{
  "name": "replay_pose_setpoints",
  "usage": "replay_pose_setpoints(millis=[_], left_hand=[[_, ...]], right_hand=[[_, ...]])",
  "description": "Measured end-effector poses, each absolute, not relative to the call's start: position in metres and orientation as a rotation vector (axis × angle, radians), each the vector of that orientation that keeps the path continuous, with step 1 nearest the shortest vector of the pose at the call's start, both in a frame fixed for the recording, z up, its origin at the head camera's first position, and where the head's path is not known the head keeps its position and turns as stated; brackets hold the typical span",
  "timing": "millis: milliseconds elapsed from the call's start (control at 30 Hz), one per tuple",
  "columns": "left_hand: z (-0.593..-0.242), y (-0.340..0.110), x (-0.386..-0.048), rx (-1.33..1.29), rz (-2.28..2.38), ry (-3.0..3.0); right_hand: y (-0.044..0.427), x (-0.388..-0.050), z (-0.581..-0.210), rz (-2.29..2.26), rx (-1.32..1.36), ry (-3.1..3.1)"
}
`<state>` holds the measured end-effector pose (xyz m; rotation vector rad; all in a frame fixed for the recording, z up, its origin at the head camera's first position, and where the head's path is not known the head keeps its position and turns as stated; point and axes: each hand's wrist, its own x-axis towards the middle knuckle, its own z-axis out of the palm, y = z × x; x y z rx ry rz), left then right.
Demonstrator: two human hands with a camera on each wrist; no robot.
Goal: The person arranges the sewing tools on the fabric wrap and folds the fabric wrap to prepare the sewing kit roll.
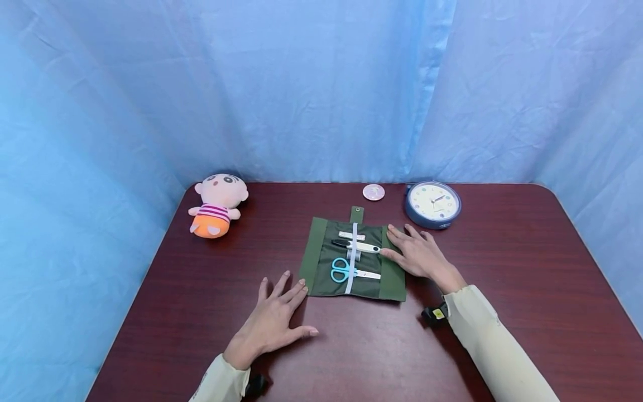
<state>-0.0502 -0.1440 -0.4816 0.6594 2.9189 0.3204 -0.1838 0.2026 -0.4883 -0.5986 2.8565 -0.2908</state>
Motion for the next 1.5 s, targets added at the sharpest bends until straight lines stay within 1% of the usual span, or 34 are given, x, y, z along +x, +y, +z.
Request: replay_pose_setpoints(millis=[167,500,767,900,1167,1333,1500], left_hand=[[-0.483,-0.141,-0.046,0.633,0.347,2.917],[-0.484,-0.137,-0.043,0.57,0.369,2.921],[-0.476,-0.131,-0.054,0.657,0.269,2.955],[-0.471,-0.13,-0.063,0.735,0.2,2.99],[-0.47,-0.13,-0.082,0.926,0.142,3.058],[-0.472,-0.132,-0.091,0.966,0.104,3.061],[-0.473,-0.131,-0.096,0.979,0.079,3.058]], right_hand=[[0.199,-0.19,-0.489,-0.301,-0.586,2.827],[0.202,-0.188,-0.495,-0.362,-0.597,2.819],[0.208,-0.184,-0.5,-0.496,-0.579,2.821],[0.206,-0.172,-0.491,-0.526,-0.595,2.869],[0.195,-0.127,-0.471,-0.49,-0.841,3.017],[0.191,-0.101,-0.473,-0.404,-0.935,3.064],[0.191,-0.091,-0.48,-0.287,-0.963,3.11]])
